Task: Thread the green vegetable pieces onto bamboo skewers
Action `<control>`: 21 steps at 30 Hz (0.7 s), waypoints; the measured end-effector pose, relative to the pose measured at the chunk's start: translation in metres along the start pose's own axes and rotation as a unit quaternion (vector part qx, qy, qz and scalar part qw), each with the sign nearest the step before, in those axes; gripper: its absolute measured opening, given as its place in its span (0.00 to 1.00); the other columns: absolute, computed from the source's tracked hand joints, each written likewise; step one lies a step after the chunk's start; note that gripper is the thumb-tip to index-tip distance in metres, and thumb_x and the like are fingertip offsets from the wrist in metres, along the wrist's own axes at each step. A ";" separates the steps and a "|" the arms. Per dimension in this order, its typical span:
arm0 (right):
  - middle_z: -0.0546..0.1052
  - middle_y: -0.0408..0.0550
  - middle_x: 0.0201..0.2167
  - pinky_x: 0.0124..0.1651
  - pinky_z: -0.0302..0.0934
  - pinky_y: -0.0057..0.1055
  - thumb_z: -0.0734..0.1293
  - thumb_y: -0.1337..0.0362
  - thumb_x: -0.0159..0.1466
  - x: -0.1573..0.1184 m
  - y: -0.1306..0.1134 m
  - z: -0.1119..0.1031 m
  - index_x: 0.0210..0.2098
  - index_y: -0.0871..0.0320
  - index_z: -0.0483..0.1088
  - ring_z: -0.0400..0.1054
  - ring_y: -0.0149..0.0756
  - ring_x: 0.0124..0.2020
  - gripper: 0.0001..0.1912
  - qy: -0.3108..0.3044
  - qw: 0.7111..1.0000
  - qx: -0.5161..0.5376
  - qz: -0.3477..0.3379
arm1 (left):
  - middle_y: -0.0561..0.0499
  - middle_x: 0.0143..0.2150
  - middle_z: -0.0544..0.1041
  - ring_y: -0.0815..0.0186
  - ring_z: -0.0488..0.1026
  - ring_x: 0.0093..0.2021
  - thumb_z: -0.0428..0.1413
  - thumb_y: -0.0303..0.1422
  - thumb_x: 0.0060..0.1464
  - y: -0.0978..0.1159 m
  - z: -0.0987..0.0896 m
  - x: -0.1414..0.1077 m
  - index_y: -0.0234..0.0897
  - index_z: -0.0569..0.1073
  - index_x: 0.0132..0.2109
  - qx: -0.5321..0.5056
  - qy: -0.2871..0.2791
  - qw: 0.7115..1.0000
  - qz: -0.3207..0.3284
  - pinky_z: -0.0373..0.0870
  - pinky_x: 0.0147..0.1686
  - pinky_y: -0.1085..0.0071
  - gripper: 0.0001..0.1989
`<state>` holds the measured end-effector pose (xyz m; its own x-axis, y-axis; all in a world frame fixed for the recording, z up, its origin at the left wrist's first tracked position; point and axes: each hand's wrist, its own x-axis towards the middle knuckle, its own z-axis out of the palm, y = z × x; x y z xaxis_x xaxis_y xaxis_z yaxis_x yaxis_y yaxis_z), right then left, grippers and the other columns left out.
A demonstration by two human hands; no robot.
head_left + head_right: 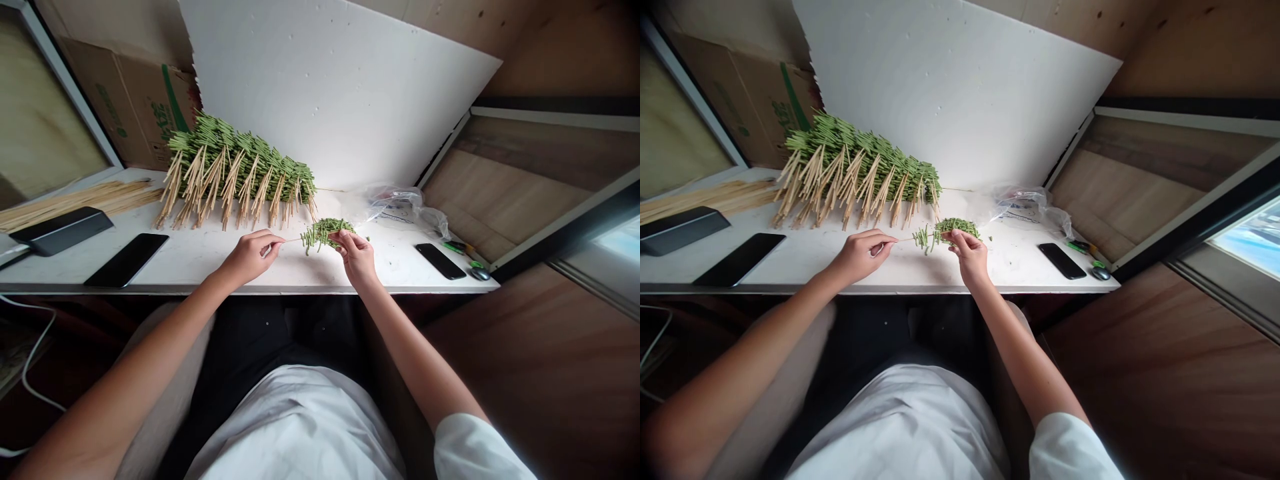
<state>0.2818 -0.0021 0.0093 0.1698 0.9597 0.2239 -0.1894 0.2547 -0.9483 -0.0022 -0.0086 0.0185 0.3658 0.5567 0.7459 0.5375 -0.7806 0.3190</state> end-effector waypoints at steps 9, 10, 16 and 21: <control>0.86 0.54 0.45 0.49 0.75 0.39 0.79 0.42 0.58 -0.001 0.008 0.003 0.40 0.53 0.81 0.80 0.50 0.56 0.23 0.026 1.000 0.008 -0.009 | 0.49 0.34 0.78 0.67 0.67 0.28 0.54 0.29 0.69 0.001 0.005 -0.003 0.37 0.83 0.48 -0.012 -0.003 1.000 0.003 0.70 0.36 0.69 0.12; 0.86 0.53 0.45 0.49 0.75 0.39 0.80 0.42 0.57 -0.001 0.008 0.003 0.40 0.53 0.81 0.80 0.49 0.56 0.23 0.025 1.000 0.016 -0.008 | 0.49 0.34 0.78 0.67 0.67 0.28 0.54 0.29 0.69 0.001 0.005 -0.003 0.37 0.83 0.47 -0.014 -0.004 1.000 0.004 0.70 0.36 0.69 0.12; 0.86 0.52 0.44 0.51 0.76 0.40 0.81 0.43 0.56 -0.005 0.015 0.005 0.40 0.53 0.82 0.80 0.49 0.54 0.23 0.022 1.000 0.020 -0.007 | 0.49 0.36 0.79 0.67 0.68 0.28 0.54 0.30 0.69 0.001 0.006 -0.004 0.37 0.83 0.47 -0.022 -0.014 1.000 0.000 0.71 0.37 0.69 0.12; 0.86 0.49 0.40 0.50 0.76 0.41 0.82 0.46 0.55 -0.008 0.011 0.013 0.37 0.53 0.83 0.81 0.48 0.50 0.20 0.019 0.999 0.028 -0.020 | 0.49 0.34 0.77 0.67 0.68 0.28 0.54 0.31 0.71 0.008 0.004 0.000 0.37 0.83 0.47 -0.022 -0.007 1.000 0.005 0.70 0.36 0.68 0.12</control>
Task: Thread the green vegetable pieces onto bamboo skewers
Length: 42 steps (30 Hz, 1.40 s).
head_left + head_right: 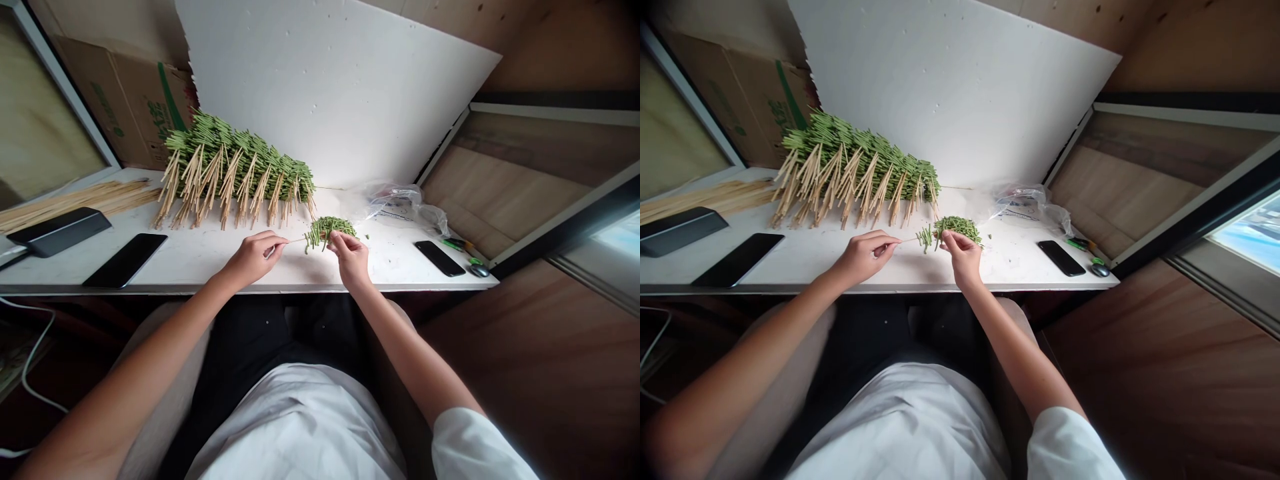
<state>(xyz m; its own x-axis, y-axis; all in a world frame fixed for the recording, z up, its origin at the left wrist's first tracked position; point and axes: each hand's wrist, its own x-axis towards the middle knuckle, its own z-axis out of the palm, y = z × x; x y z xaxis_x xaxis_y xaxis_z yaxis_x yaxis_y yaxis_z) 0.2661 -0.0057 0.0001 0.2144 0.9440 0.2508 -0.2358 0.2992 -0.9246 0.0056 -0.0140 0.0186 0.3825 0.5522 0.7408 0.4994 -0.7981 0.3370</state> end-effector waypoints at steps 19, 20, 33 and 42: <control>0.86 0.54 0.50 0.47 0.77 0.38 0.74 0.43 0.65 0.011 -0.008 -0.011 0.44 0.54 0.83 0.79 0.50 0.58 0.21 -0.066 0.995 -0.049 0.049 | 0.48 0.36 0.80 0.67 0.70 0.28 0.56 0.32 0.70 -0.024 0.003 -0.005 0.35 0.83 0.47 -0.003 0.013 0.999 -0.047 0.69 0.34 0.68 0.11; 0.86 0.54 0.49 0.46 0.76 0.37 0.73 0.45 0.66 0.012 -0.006 -0.014 0.45 0.54 0.83 0.79 0.50 0.57 0.20 -0.074 0.993 -0.086 0.046 | 0.48 0.36 0.80 0.67 0.70 0.29 0.56 0.33 0.69 -0.027 0.003 -0.006 0.35 0.83 0.47 -0.002 0.013 0.999 -0.053 0.69 0.34 0.68 0.11; 0.84 0.55 0.32 0.60 0.63 0.45 0.66 0.64 0.72 0.027 0.012 0.011 0.31 0.58 0.81 0.76 0.45 0.37 0.16 -0.183 0.775 -0.591 -0.128 | 0.48 0.35 0.79 0.65 0.72 0.30 0.55 0.34 0.68 -0.046 -0.006 -0.008 0.34 0.82 0.44 0.030 0.029 0.996 -0.075 0.70 0.36 0.67 0.11; 0.80 0.58 0.52 0.58 0.64 0.46 0.70 0.71 0.70 0.050 0.011 0.005 0.50 0.57 0.84 0.67 0.53 0.54 0.12 -0.318 0.703 -0.589 -0.239 | 0.47 0.37 0.81 0.65 0.73 0.31 0.56 0.33 0.68 -0.047 -0.015 -0.005 0.35 0.82 0.45 0.048 0.031 0.996 -0.065 0.73 0.38 0.67 0.11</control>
<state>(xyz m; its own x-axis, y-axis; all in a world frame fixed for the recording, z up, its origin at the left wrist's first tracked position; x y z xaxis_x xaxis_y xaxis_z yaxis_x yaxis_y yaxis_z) 0.2695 0.0455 0.0034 -0.5530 0.7584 0.3450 0.7490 0.6339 -0.1928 -0.0319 0.0171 0.0079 0.2625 0.6312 0.7298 0.6143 -0.6926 0.3781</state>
